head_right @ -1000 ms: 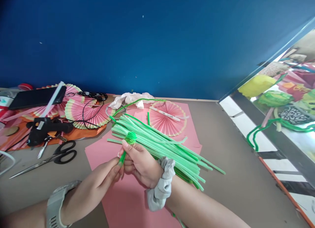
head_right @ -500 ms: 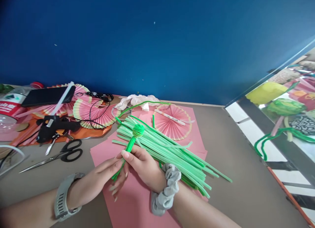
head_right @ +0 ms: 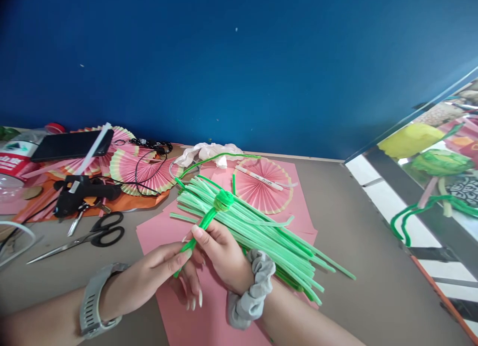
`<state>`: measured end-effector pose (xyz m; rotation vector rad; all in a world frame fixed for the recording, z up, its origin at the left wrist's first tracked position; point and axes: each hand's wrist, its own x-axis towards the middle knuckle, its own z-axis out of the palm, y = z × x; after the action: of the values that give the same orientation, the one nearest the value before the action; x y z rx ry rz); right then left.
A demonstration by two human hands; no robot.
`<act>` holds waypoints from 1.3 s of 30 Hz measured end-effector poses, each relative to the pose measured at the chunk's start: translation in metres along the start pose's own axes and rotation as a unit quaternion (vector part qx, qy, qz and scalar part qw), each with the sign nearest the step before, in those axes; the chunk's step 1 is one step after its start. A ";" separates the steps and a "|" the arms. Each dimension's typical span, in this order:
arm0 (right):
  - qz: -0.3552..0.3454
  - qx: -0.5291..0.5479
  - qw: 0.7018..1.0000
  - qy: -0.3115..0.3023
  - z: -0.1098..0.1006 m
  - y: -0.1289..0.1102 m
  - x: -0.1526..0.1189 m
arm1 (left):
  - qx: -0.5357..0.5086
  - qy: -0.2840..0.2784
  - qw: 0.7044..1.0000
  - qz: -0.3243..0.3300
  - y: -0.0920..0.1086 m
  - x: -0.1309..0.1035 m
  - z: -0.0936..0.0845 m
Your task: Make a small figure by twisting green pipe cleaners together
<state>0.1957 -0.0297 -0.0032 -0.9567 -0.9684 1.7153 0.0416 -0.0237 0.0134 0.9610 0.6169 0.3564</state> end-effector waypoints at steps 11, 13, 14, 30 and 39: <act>-0.004 0.045 0.997 0.062 -0.004 -0.001 0.005 | 0.133 0.062 0.989 0.014 0.001 -0.004 0.005; -0.019 0.041 0.995 0.091 -0.009 -0.002 0.007 | 0.201 0.125 0.971 0.028 0.000 -0.006 0.006; -0.023 0.038 0.994 0.101 -0.011 -0.003 0.008 | 0.230 0.150 0.961 0.033 0.000 -0.008 0.006; 0.020 0.077 0.994 0.069 -0.010 -0.004 0.007 | 0.182 0.137 0.973 0.029 0.005 -0.002 -0.004; 0.043 0.073 0.995 0.053 -0.011 -0.002 0.008 | 0.172 0.119 0.977 0.036 0.007 -0.004 -0.001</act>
<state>0.2040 -0.0199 -0.0072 -0.9934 -0.7315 1.7620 0.0376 -0.0217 0.0198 1.2847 0.8822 0.4424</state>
